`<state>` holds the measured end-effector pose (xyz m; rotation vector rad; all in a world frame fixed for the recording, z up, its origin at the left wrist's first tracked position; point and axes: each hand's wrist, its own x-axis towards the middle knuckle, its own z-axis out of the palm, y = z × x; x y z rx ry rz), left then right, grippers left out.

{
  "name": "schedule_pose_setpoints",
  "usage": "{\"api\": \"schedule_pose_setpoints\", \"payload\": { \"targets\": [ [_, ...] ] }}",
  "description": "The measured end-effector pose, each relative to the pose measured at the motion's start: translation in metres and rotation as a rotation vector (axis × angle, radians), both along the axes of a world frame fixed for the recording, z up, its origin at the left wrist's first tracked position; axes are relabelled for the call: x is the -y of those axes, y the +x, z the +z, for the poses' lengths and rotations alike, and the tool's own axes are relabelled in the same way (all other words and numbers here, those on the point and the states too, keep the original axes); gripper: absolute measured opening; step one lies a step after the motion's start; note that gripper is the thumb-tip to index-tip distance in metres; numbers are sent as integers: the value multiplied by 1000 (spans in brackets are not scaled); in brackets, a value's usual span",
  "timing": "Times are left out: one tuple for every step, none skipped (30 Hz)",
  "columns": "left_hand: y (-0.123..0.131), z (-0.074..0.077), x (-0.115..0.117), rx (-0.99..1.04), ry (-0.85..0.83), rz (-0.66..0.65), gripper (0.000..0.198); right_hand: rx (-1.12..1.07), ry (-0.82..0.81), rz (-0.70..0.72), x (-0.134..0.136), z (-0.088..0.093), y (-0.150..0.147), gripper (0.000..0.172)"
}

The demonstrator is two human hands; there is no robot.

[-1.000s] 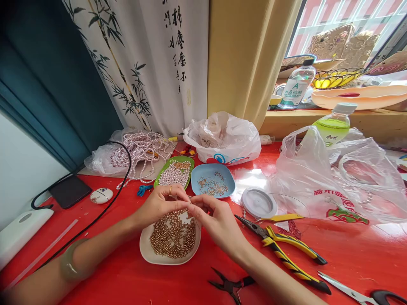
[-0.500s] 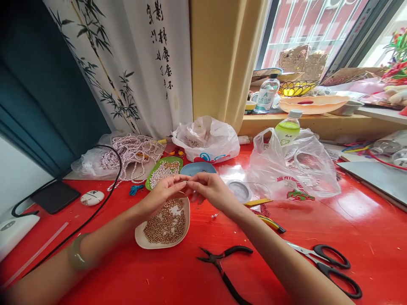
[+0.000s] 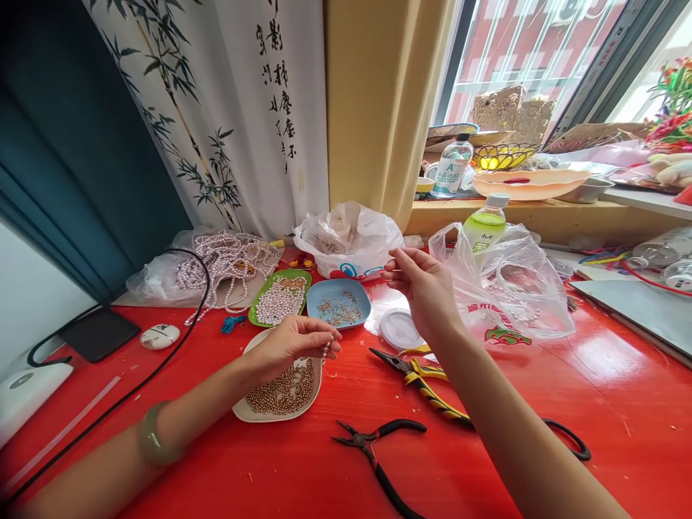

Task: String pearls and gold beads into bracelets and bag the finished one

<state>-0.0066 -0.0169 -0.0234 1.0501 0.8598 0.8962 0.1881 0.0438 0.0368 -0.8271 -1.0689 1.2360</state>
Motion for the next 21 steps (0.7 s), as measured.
{"api": "schedule_pose_setpoints", "payload": {
  "targets": [
    [0,1,1,10,-23,-13,21,-8,-4,0,-1,-1,0,11],
    [1,2,2,18,-42,-25,22,-14,-6,-1,-2,-3,0,12],
    [1,3,3,26,-60,-38,22,-17,-7,-2,-2,-4,0,13],
    [1,4,5,35,-74,-51,23,-19,-6,-5,-3,-5,0,14],
    [1,4,6,44,-86,-64,24,-21,-6,-7,-3,-5,0,14],
    [0,5,7,53,-92,-74,25,-22,-6,-8,-4,-5,0,14],
    [0,6,8,60,-95,-85,27,-24,-8,-8,-4,-5,0,14],
    [0,6,9,66,-93,-96,28,-24,-9,-9,-5,-5,0,14],
    [0,6,9,67,-88,-106,29,-25,-9,-9,-5,-5,1,13],
    [0,6,9,64,-82,-116,30,-25,-7,-7,-5,-5,1,13],
    [0,6,9,57,-75,-126,32,-24,-5,-6,-5,-5,1,14],
    [0,5,9,44,-67,-132,34,-23,-2,-5,-5,-5,1,14],
    [1,3,8,24,-56,-138,36,-23,-3,-5,-5,-5,1,14],
    [1,2,8,-7,-41,-145,37,-26,-5,-5,-5,-4,1,14],
    [1,1,8,-53,-14,-147,38,-30,-8,-7,-5,-4,1,14],
    [1,-1,8,-116,28,-140,37,-33,-10,-9,-5,-4,1,14],
    [1,-1,7,-194,84,-122,35,-34,-10,-9,-5,-4,1,15],
    [-1,-1,7,-278,146,-94,34,-32,-7,-8,-5,-4,1,15],
    [-3,-1,6,-358,207,-57,32,-25,-1,-7,-5,-5,1,15],
    [-5,1,5,-425,257,-14,31,-16,6,-6,-5,-5,1,15],
    [-9,3,3,-472,293,28,29,-3,12,-6,-4,-6,0,14]
  ]
}}
